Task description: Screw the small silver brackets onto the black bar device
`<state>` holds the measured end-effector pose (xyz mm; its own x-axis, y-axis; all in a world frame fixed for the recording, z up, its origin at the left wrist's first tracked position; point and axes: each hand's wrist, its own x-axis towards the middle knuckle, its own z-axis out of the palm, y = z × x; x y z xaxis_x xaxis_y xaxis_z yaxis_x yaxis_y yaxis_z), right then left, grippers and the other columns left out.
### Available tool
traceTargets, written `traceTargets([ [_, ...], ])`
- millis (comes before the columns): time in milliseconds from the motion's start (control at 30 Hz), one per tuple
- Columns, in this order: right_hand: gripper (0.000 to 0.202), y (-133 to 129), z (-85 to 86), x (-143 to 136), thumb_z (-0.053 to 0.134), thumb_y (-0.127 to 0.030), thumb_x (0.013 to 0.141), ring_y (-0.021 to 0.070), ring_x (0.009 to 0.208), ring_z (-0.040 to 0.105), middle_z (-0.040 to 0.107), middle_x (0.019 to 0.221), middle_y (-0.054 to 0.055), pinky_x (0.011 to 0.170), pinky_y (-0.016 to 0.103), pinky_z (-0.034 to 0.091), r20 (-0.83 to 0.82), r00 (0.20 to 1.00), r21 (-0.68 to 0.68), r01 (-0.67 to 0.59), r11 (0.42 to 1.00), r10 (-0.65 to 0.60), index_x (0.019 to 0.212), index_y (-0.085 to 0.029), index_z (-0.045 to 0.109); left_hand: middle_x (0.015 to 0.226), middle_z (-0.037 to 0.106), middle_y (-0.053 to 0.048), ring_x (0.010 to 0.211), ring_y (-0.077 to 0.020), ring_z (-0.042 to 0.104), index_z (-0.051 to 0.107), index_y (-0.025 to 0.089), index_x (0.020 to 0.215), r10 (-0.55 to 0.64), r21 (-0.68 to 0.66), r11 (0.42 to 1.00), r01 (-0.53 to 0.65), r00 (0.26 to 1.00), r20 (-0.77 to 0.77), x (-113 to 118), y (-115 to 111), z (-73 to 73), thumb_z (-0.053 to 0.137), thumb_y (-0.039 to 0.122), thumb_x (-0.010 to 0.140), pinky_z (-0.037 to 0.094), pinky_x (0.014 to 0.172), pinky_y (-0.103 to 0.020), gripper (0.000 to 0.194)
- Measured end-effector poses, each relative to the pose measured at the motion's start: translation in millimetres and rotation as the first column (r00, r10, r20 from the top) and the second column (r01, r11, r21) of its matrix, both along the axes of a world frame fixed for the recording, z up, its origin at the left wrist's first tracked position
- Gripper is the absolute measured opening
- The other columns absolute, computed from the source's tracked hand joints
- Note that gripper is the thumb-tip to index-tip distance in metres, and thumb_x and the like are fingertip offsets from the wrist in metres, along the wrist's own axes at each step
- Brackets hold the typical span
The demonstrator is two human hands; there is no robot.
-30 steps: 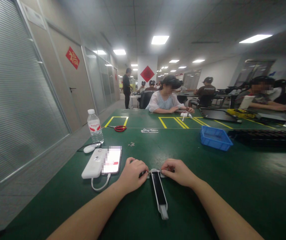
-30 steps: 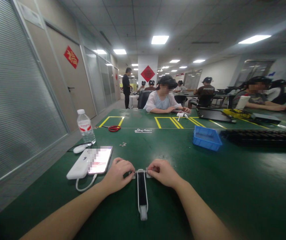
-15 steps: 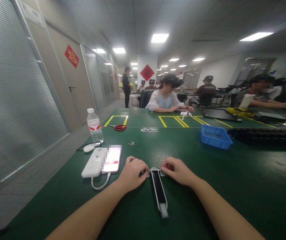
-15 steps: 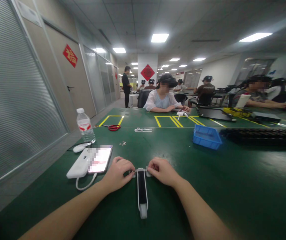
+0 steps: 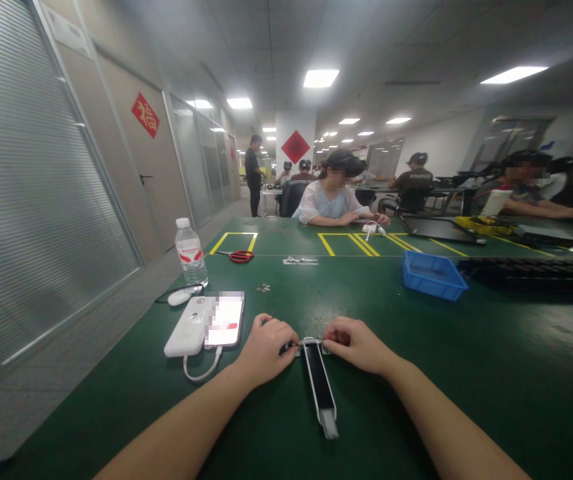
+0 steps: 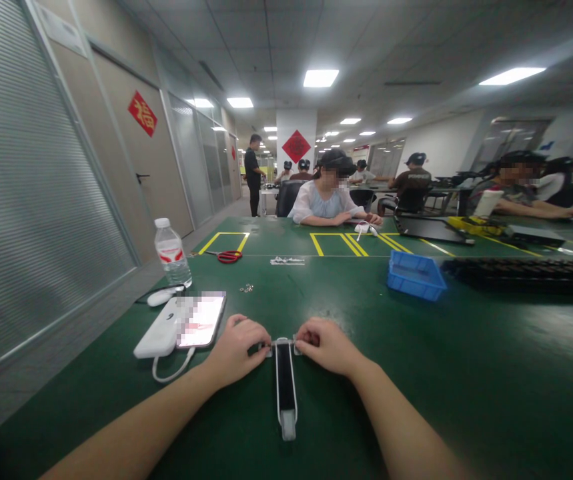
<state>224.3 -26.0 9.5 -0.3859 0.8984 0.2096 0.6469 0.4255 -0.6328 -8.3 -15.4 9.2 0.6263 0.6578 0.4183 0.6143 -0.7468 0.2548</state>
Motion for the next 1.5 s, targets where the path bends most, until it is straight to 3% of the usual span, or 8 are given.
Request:
traceTargets([
  [167,0.011,-0.2,-0.5,0.7,0.059,-0.023,0.077,0.0106,0.059,0.046,0.053,0.07,0.0,0.055,0.023,0.038,-0.012,1.0,-0.017,-0.001,1.0,0.0,0.084,-0.016,0.062,0.085,0.066,0.002,0.085,-0.0159,0.058,0.059,0.021,0.081,-0.004,0.013,1.0,0.004,1.0,0.003,0.3,-0.5,1.3,0.056,0.017,0.078,0.028,0.088,-0.038,0.006],
  [600,0.011,-0.4,2.3,-1.2,0.056,-0.023,0.08,0.0118,0.063,0.047,0.052,0.069,0.001,0.059,0.024,0.038,0.027,1.0,0.013,-0.005,1.0,0.005,0.076,-0.017,0.064,0.087,0.066,0.003,0.087,-0.015,0.058,0.059,0.021,0.082,-0.024,0.036,0.999,0.023,1.0,0.009,-0.3,-1.2,1.9,0.054,0.014,0.078,0.028,0.089,-0.037,0.01],
  [1167,0.015,4.1,-9.7,-2.8,0.051,-0.028,0.085,0.0129,0.064,0.05,0.056,0.071,0.001,0.06,0.025,0.038,0.017,0.998,0.031,0.061,0.998,-0.061,0.08,-0.017,0.061,0.087,0.066,0.004,0.086,-0.0133,0.059,0.059,0.022,0.084,-0.045,0.068,0.997,0.045,0.999,-0.002,0.9,-1.0,1.6,0.051,0.012,0.079,0.028,0.091,-0.036,0.014],
  [1500,0.014,-0.9,0.0,-2.2,0.052,-0.027,0.083,0.0123,0.062,0.049,0.055,0.07,0.001,0.058,0.025,0.039,-0.004,1.0,0.007,0.026,1.0,-0.026,0.079,-0.017,0.061,0.09,0.067,0.0,0.087,-0.0162,0.058,0.06,0.022,0.087,0.004,0.039,0.999,-0.005,1.0,0.02,1.8,-2.7,3.6,0.05,0.018,0.082,0.029,0.09,-0.038,0.012],
])
